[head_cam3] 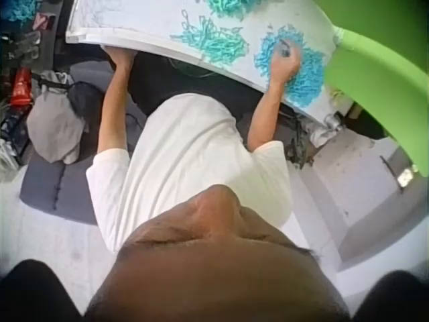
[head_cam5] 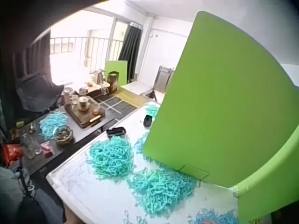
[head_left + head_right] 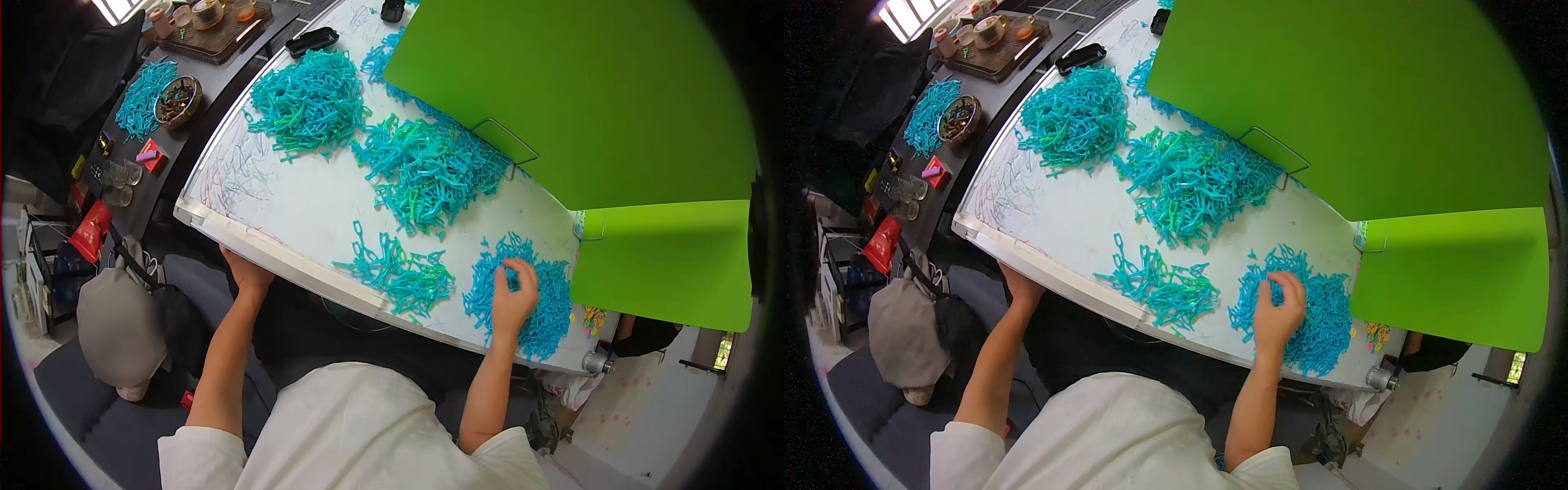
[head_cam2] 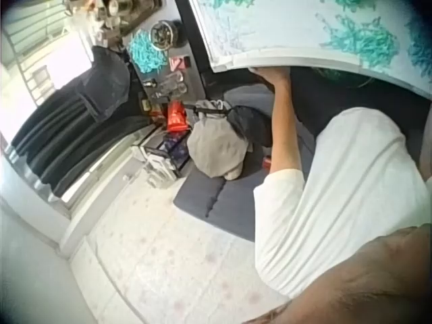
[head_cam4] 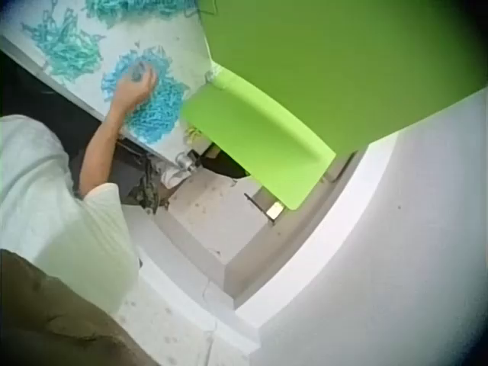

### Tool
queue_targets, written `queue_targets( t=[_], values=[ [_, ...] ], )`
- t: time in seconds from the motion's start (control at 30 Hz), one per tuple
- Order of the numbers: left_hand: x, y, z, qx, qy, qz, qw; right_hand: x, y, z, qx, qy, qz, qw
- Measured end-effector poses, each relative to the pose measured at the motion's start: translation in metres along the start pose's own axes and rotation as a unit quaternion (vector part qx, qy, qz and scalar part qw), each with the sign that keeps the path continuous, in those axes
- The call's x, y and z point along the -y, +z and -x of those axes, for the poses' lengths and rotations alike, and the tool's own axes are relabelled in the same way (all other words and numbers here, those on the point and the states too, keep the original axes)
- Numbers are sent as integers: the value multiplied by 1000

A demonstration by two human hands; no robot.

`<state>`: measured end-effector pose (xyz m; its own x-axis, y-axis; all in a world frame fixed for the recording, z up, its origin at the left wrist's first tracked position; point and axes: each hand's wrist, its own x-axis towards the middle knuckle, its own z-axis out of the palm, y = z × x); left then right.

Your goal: Assembling small plastic links into a structure on a workshop table.

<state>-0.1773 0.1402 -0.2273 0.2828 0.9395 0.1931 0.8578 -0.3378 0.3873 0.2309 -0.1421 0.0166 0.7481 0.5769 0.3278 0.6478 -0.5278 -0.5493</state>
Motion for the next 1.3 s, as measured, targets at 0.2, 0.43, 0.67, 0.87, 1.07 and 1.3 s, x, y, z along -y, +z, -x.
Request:
queue_targets(
  t=[0.2, 0.43, 0.67, 0.87, 1.07, 1.3],
  values=[
    [-18, -22, -5, 37, 4, 29, 999, 99, 62, 40, 174, -192, -95, 961],
    [-31, -43, -10, 66, 25, -45, 996, 109, 75, 84, 61, -47, 121, 990],
    [-23, -26, -5, -7, -34, 146, 989, 110, 85, 71, 116, -105, 74, 985],
    [-22, -34, -8, 33, 55, -28, 998, 94, 89, 74, 90, -138, 107, 980],
    [-40, -50, -22, 216, 14, -119, 969, 70, 89, 59, 67, -175, 81, 979],
    [-3, -33, -14, 158, -12, -38, 987, 69, 93, 45, 66, -282, 48, 956]
  ],
)
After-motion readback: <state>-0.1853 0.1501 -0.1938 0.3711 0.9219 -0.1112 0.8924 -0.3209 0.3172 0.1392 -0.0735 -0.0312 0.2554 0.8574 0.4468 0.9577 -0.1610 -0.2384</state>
